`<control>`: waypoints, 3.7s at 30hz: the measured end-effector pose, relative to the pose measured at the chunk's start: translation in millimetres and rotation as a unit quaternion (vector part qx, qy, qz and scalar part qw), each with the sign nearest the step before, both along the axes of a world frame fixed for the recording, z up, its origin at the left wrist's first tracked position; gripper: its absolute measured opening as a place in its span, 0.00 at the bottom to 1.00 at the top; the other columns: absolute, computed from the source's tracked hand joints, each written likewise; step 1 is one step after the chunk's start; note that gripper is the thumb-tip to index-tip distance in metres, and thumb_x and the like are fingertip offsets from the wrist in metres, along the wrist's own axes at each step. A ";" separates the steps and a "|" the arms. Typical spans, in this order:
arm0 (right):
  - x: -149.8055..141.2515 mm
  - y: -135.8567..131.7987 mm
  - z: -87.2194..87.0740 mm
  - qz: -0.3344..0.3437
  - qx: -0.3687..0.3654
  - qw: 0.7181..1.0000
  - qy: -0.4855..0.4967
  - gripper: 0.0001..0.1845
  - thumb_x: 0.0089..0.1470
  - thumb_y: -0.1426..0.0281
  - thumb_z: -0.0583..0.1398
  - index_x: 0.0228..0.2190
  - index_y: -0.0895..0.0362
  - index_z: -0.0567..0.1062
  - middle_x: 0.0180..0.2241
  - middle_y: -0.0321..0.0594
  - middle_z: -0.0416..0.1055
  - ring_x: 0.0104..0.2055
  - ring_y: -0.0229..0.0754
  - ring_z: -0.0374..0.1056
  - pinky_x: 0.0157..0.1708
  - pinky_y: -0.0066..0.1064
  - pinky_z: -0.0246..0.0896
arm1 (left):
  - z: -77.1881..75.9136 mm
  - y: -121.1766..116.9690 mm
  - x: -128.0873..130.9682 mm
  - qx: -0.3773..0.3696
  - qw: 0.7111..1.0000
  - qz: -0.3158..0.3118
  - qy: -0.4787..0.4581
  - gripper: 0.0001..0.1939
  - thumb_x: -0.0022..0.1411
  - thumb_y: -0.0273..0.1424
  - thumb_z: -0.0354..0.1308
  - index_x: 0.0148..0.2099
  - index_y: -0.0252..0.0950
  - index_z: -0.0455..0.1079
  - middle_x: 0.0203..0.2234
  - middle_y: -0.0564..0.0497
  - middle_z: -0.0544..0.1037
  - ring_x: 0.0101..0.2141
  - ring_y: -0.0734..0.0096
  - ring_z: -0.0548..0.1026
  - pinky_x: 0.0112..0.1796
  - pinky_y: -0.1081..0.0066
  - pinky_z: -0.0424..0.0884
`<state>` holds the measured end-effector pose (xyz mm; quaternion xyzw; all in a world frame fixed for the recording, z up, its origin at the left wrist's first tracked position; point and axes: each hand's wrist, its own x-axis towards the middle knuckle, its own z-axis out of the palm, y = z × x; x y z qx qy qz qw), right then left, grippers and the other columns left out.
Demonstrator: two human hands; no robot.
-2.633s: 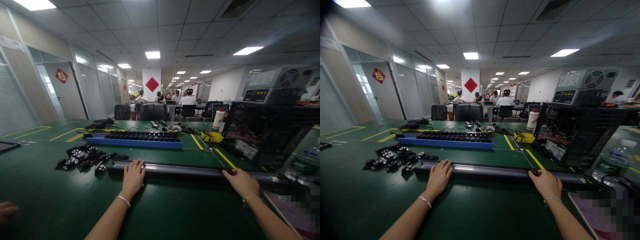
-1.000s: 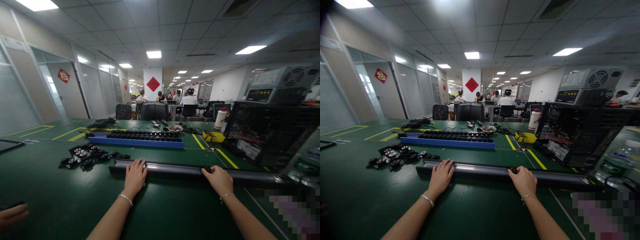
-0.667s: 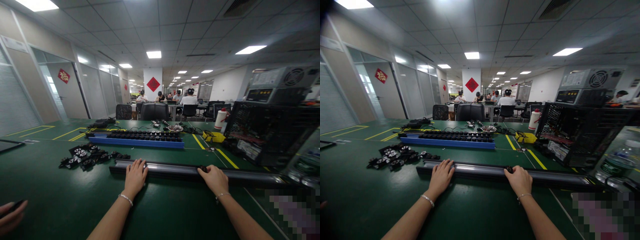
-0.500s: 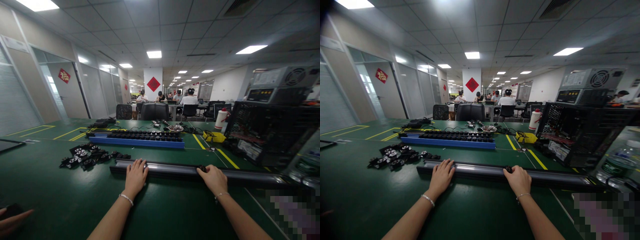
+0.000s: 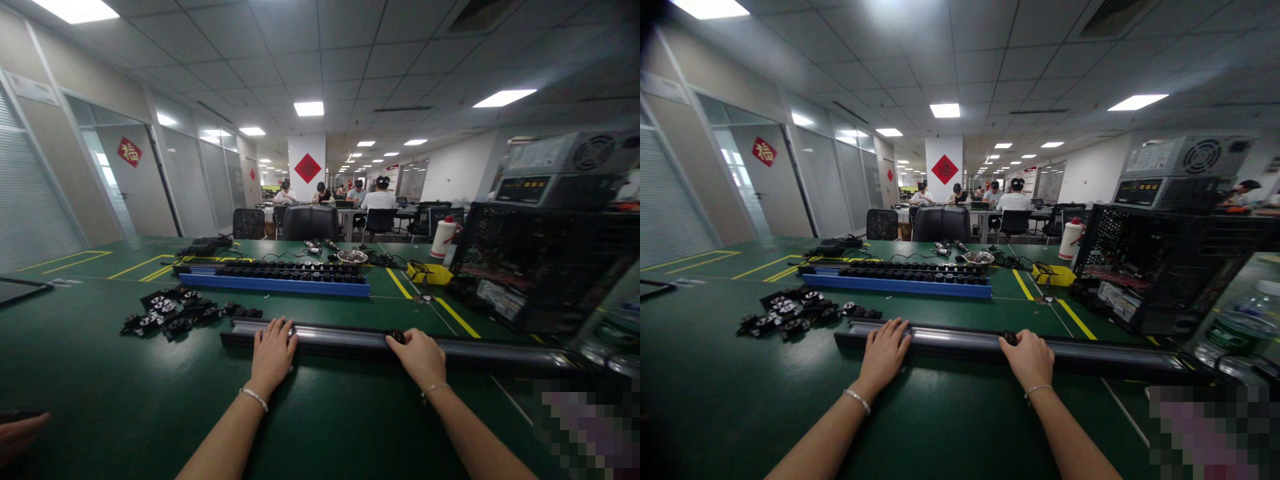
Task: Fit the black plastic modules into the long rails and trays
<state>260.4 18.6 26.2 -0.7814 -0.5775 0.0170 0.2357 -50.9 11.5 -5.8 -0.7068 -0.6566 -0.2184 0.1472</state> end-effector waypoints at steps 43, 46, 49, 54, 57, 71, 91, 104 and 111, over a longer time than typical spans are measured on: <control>-58.5 2.8 1.2 0.034 0.004 0.999 0.016 0.18 0.46 0.52 0.56 0.27 0.55 0.69 0.32 0.42 0.71 0.40 0.46 0.65 0.39 0.35 0.51 | 6.7 0.2 10.7 -0.020 0.996 -0.087 0.000 0.20 0.64 0.34 0.42 0.54 0.32 0.63 0.54 0.41 0.67 0.55 0.59 0.62 0.55 0.56 0.58; -61.2 2.8 1.3 0.038 0.002 0.999 0.012 0.18 0.46 0.52 0.56 0.27 0.55 0.69 0.33 0.42 0.71 0.40 0.46 0.65 0.39 0.36 0.52 | 10.1 -6.7 27.4 -0.041 0.988 -0.149 -0.004 0.20 0.61 0.33 0.46 0.55 0.34 0.61 0.56 0.43 0.64 0.57 0.61 0.59 0.56 0.57 0.57; -65.1 2.2 2.4 0.044 0.003 0.999 0.012 0.18 0.46 0.52 0.56 0.27 0.55 0.70 0.33 0.43 0.71 0.40 0.47 0.65 0.39 0.36 0.52 | 13.3 -12.4 48.4 -0.073 0.977 -0.202 -0.001 0.22 0.59 0.31 0.49 0.56 0.38 0.58 0.59 0.45 0.60 0.59 0.61 0.55 0.57 0.58 0.53; -73.1 1.4 4.1 0.052 0.006 0.998 0.017 0.18 0.47 0.53 0.55 0.27 0.56 0.71 0.32 0.44 0.72 0.40 0.47 0.66 0.38 0.36 0.53 | 17.5 -16.2 75.9 -0.123 0.966 -0.227 0.010 0.24 0.57 0.31 0.51 0.57 0.42 0.57 0.61 0.46 0.54 0.61 0.57 0.50 0.58 0.53 0.50; -76.3 1.9 4.7 0.053 0.003 0.998 0.017 0.18 0.46 0.53 0.55 0.27 0.56 0.71 0.33 0.44 0.72 0.41 0.47 0.66 0.39 0.36 0.54 | 18.3 -17.2 83.0 -0.127 0.965 -0.231 0.005 0.26 0.56 0.33 0.52 0.58 0.44 0.56 0.62 0.46 0.53 0.61 0.53 0.48 0.57 0.50 0.48; -80.2 9.3 18.1 0.080 -0.059 0.994 0.040 0.21 0.45 0.53 0.54 0.30 0.56 0.74 0.36 0.46 0.74 0.43 0.49 0.67 0.40 0.37 0.57 | 12.6 -18.5 95.1 -0.127 0.966 -0.226 0.019 0.32 0.53 0.39 0.56 0.60 0.47 0.54 0.63 0.45 0.48 0.62 0.44 0.43 0.56 0.44 0.46; -44.8 1.1 -3.7 0.140 0.079 0.987 -0.006 0.17 0.55 0.65 0.48 0.37 0.55 0.75 0.45 0.41 0.70 0.49 0.43 0.61 0.49 0.33 0.50 | 12.3 -13.6 123.2 -0.111 0.983 -0.145 -0.014 0.30 0.57 0.51 0.46 0.61 0.51 0.54 0.62 0.44 0.54 0.60 0.40 0.46 0.53 0.41 0.47; -30.4 -5.2 -16.9 0.165 0.108 0.979 -0.047 0.17 0.55 0.65 0.48 0.39 0.55 0.73 0.47 0.41 0.70 0.52 0.42 0.59 0.55 0.38 0.42 | 11.1 -12.5 114.5 -0.064 0.989 -0.131 -0.032 0.26 0.61 0.48 0.42 0.58 0.47 0.60 0.58 0.44 0.61 0.59 0.48 0.54 0.54 0.50 0.52; -30.0 -6.9 -15.9 0.162 0.115 0.979 -0.047 0.14 0.54 0.65 0.49 0.32 0.54 0.73 0.43 0.41 0.70 0.48 0.43 0.61 0.50 0.36 0.47 | 12.2 -11.8 99.3 -0.044 0.991 -0.126 -0.017 0.24 0.63 0.46 0.41 0.57 0.45 0.62 0.57 0.44 0.63 0.58 0.51 0.56 0.55 0.53 0.53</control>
